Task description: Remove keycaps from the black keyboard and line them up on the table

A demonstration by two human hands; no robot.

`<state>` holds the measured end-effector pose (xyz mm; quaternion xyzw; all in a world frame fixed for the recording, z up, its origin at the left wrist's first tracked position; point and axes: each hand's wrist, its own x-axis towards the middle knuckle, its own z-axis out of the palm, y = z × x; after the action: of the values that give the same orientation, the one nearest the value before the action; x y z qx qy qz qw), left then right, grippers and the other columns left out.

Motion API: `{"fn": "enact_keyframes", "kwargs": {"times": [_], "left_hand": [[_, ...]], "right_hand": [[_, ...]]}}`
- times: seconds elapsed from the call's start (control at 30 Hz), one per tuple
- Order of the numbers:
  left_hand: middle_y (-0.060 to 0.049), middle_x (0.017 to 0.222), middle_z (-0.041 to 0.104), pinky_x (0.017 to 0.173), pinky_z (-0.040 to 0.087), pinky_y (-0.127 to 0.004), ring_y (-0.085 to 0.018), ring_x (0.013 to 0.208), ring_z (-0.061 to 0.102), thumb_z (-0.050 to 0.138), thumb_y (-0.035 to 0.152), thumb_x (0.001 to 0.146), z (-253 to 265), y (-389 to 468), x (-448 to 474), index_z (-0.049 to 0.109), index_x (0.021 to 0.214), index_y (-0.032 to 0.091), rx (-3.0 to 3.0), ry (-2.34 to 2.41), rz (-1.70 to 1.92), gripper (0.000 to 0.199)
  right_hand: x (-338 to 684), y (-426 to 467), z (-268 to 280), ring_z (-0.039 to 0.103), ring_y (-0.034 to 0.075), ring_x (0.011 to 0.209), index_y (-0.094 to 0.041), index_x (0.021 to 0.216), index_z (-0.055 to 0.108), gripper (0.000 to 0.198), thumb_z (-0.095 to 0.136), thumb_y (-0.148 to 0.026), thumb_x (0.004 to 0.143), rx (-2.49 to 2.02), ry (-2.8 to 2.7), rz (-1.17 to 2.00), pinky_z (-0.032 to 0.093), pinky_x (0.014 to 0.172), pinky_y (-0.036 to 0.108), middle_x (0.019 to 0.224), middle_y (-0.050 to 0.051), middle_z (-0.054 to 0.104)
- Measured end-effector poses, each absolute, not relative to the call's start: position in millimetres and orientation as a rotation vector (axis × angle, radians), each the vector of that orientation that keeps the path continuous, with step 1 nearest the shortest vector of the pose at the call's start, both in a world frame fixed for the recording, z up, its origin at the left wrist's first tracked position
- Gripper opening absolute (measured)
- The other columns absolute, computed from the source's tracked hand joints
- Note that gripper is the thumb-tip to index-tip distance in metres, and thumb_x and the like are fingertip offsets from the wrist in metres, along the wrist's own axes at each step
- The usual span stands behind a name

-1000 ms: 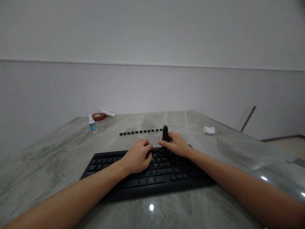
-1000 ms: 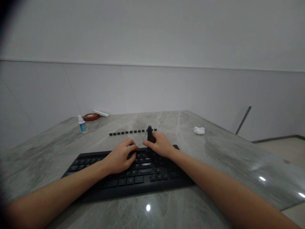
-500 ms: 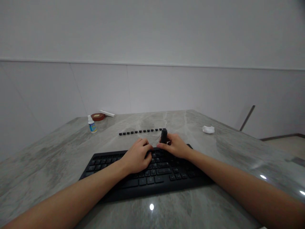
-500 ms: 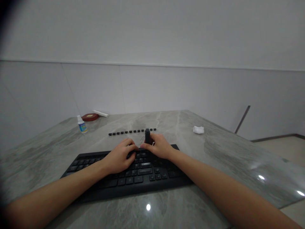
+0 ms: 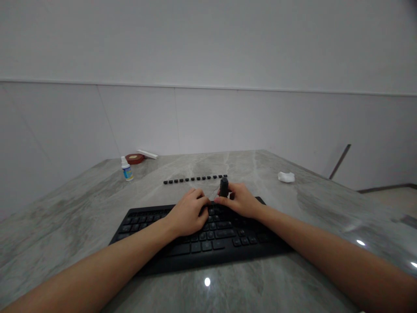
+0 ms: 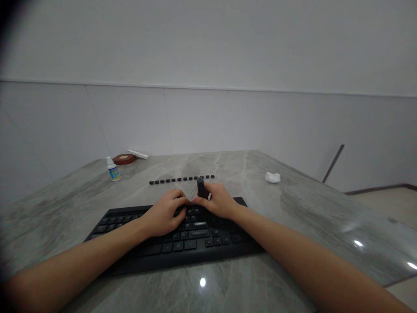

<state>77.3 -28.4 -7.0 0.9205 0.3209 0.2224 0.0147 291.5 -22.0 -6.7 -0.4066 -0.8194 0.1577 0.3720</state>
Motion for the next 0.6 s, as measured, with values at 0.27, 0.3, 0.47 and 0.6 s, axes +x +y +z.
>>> {"fn": "enact_keyframes", "kwargs": {"times": [0.27,0.3,0.47,0.6], "left_hand": [[-0.007,0.092,0.055,0.088,0.046,-0.037,-0.022,0.093,0.052,0.049,0.016,0.084,-8.9,-28.6,76.9,0.064,0.096,0.017,2.869,0.991,0.703,0.020],[-0.007,0.092,0.055,0.087,0.046,-0.037,-0.022,0.093,0.052,0.049,0.016,0.084,-8.7,-28.6,76.9,0.064,0.097,0.017,2.868,0.989,0.703,0.020],[-0.007,0.093,0.055,0.088,0.046,-0.036,-0.021,0.093,0.052,0.049,0.016,0.083,-8.6,-28.5,77.0,0.064,0.096,0.016,2.870,0.981,0.714,0.020],[-0.006,0.093,0.055,0.089,0.046,-0.036,-0.021,0.093,0.052,0.048,0.015,0.083,-9.7,-27.8,77.1,0.064,0.096,0.017,2.870,0.979,0.723,0.020]], "right_hand": [[286.8,-20.3,-2.0,0.054,0.014,0.062,-0.017,0.079,0.060,0.027,0.062,-0.044,0.081,-1.094,-2.128,0.393,0.040,0.057,0.025,0.069,0.001,0.061],[286.9,-20.1,-2.0,0.054,0.014,0.062,-0.017,0.078,0.060,0.027,0.062,-0.044,0.081,-1.098,-2.127,0.397,0.039,0.056,0.025,0.068,0.001,0.061],[289.5,-18.6,-4.1,0.053,0.014,0.062,-0.016,0.079,0.062,0.028,0.062,-0.044,0.079,-1.139,-2.070,0.444,0.039,0.056,0.026,0.069,0.002,0.061],[291.3,-17.2,-6.0,0.053,0.015,0.062,-0.016,0.077,0.062,0.030,0.062,-0.045,0.078,-1.196,-2.030,0.453,0.039,0.056,0.026,0.068,0.002,0.061]]}}
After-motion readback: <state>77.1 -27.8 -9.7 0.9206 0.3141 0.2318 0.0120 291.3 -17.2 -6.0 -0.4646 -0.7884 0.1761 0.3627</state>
